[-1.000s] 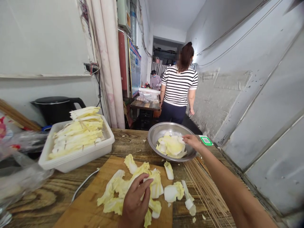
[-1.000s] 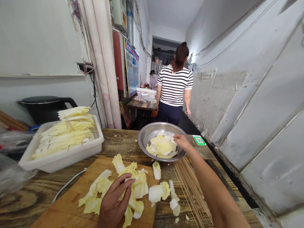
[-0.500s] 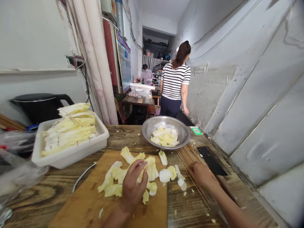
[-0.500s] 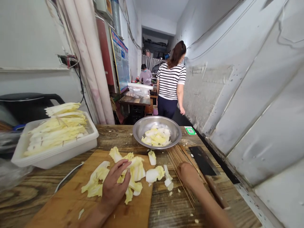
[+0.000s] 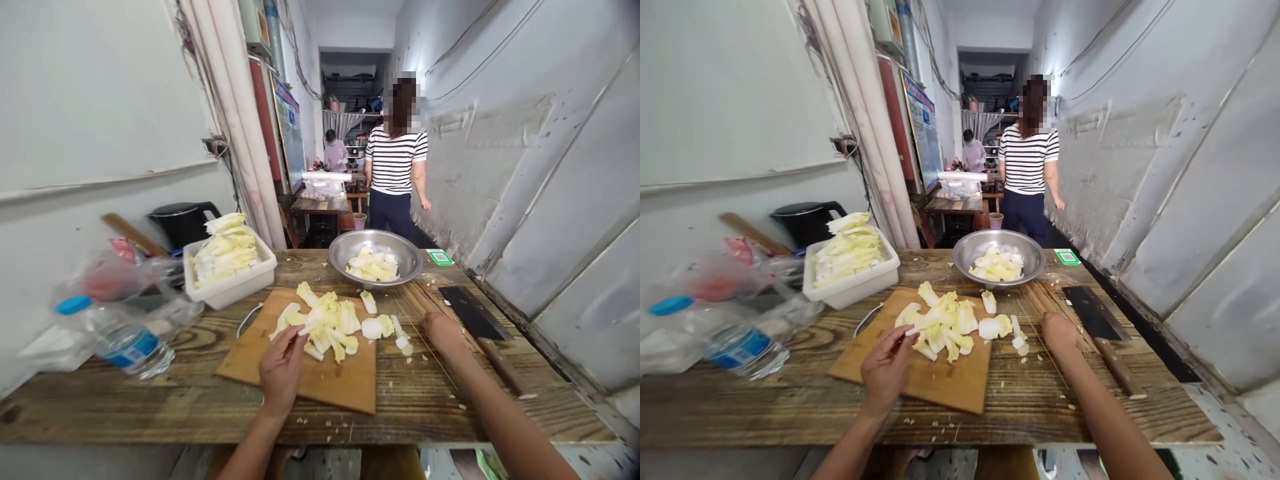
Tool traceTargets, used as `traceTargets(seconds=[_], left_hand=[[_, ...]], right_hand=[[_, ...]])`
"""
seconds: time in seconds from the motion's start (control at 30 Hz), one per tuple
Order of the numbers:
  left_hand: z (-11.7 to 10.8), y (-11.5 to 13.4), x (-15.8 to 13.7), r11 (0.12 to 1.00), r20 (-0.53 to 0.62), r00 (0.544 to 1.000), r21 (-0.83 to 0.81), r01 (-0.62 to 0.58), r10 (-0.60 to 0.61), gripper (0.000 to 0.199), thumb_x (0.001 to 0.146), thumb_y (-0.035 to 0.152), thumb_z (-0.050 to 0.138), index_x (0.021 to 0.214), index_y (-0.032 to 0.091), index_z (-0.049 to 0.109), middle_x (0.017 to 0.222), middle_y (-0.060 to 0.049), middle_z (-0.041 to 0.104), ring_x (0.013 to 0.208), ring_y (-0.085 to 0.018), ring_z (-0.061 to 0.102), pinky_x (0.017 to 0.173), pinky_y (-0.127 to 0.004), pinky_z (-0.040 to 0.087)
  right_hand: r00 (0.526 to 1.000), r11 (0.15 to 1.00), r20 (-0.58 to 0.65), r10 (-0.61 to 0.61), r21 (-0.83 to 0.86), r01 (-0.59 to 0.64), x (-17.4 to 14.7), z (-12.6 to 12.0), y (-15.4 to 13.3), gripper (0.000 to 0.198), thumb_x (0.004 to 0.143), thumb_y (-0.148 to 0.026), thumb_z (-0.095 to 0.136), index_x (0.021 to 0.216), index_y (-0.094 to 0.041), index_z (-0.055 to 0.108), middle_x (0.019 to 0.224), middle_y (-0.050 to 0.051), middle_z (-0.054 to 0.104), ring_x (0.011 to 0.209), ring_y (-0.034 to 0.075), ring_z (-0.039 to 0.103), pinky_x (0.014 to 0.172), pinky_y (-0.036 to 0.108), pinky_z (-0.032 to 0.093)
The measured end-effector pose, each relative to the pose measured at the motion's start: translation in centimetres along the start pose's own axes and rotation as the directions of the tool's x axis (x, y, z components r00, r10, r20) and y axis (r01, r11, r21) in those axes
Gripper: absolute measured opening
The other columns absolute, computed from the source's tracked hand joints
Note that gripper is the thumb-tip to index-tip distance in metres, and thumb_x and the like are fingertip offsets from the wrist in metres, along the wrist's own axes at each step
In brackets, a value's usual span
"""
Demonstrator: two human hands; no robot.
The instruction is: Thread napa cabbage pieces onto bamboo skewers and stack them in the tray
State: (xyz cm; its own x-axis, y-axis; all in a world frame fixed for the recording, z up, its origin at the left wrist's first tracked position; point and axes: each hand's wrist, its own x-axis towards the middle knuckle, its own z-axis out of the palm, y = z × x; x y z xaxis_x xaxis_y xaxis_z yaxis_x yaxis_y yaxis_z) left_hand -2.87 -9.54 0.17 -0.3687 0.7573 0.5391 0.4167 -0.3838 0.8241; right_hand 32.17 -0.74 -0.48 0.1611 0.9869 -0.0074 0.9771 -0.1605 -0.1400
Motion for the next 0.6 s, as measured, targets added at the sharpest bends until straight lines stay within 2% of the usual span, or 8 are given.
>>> traceTargets(seconds=[0.07, 0.13, 0.23, 0.3, 0.43, 0.53, 0.6], left_hand=[[-1.2, 0.4, -0.9, 0.989, -0.042, 0.989, -0.052, 0.138, -0.141, 0.024, 0.076, 0.033, 0.061, 0.093, 0.017, 0.066, 0.092, -0.006, 0.067, 0.086, -0.018, 0.063, 0.082, -0.031, 0.049], [-2.1, 1.0, -1.6, 0.941, -0.064, 0.949, -0.165, 0.296, -0.309, 0.026, 0.073, 0.035, 0.064, 0.091, 0.016, 0.063, 0.091, -0.005, 0.067, 0.083, -0.017, 0.063, 0.079, -0.031, 0.050], [-3.0, 2.1, -2.1, 0.761, 0.018, 0.844, -0.422, 0.492, -0.536, 0.028, 0.068, 0.036, 0.068, 0.084, 0.017, 0.056, 0.083, 0.000, 0.065, 0.075, -0.014, 0.063, 0.072, -0.030, 0.051], [-3.5, 2.6, -2.5, 0.628, 0.125, 0.779, -0.521, 0.579, -0.614, 0.030, 0.062, 0.032, 0.072, 0.079, 0.016, 0.053, 0.076, 0.002, 0.064, 0.068, -0.012, 0.061, 0.067, -0.026, 0.051], [-4.2, 3.3, -4.0, 0.453, 0.303, 0.665, -0.538, 0.711, -0.683, 0.031, 0.061, 0.026, 0.075, 0.084, 0.014, 0.057, 0.076, 0.000, 0.065, 0.064, -0.009, 0.060, 0.060, -0.019, 0.048], [-4.6, 3.8, -5.3, 0.284, 0.399, 0.553, -0.559, 0.779, -0.731, 0.028, 0.065, 0.021, 0.073, 0.089, 0.013, 0.060, 0.073, -0.001, 0.066, 0.062, -0.009, 0.060, 0.059, -0.018, 0.050], [-4.8, 4.1, -5.9, 0.181, 0.433, 0.486, -0.577, 0.797, -0.759, 0.020, 0.070, 0.014, 0.069, 0.088, 0.012, 0.061, 0.071, -0.001, 0.065, 0.060, -0.008, 0.061, 0.060, -0.019, 0.051]], right_hand=[[0.999, 0.999, -0.001, 0.040, -0.025, -0.040, -0.2, -0.1, 0.3, 0.027, 0.089, -0.031, 0.053, 0.112, -0.016, 0.055, 0.110, 0.007, 0.059, 0.091, 0.018, 0.060, 0.077, 0.038, 0.051], [0.997, 0.996, -0.018, 0.076, -0.043, -0.077, -0.7, -0.5, 0.8, 0.029, 0.088, -0.032, 0.055, 0.111, -0.014, 0.055, 0.108, 0.007, 0.059, 0.090, 0.018, 0.060, 0.076, 0.038, 0.051], [0.994, 0.996, -0.068, 0.081, -0.031, -0.083, -2.0, -1.3, 1.4, 0.026, 0.088, -0.032, 0.055, 0.107, -0.013, 0.057, 0.103, 0.007, 0.061, 0.087, 0.017, 0.061, 0.075, 0.036, 0.051], [0.992, 0.999, -0.116, 0.051, -0.002, -0.052, -3.3, -1.7, 1.5, 0.022, 0.091, -0.027, 0.050, 0.104, -0.012, 0.059, 0.100, 0.008, 0.064, 0.086, 0.018, 0.062, 0.076, 0.036, 0.051], [0.975, 0.990, -0.196, -0.100, 0.079, 0.117, -8.1, -0.6, 0.0, 0.034, 0.093, -0.021, 0.034, 0.115, -0.012, 0.058, 0.105, 0.015, 0.067, 0.094, 0.023, 0.064, 0.083, 0.034, 0.048], [0.932, 0.927, -0.159, -0.325, 0.143, 0.347, -12.4, 1.5, -1.9, 0.034, 0.091, -0.030, 0.036, 0.114, -0.025, 0.061, 0.114, 0.003, 0.066, 0.100, 0.018, 0.063, 0.086, 0.028, 0.048], [0.903, 0.891, -0.145, -0.404, 0.161, 0.424, -14.5, 2.6, -2.8, 0.035, 0.091, -0.030, 0.035, 0.113, -0.026, 0.062, 0.113, 0.001, 0.066, 0.100, 0.018, 0.063, 0.085, 0.028, 0.050]])
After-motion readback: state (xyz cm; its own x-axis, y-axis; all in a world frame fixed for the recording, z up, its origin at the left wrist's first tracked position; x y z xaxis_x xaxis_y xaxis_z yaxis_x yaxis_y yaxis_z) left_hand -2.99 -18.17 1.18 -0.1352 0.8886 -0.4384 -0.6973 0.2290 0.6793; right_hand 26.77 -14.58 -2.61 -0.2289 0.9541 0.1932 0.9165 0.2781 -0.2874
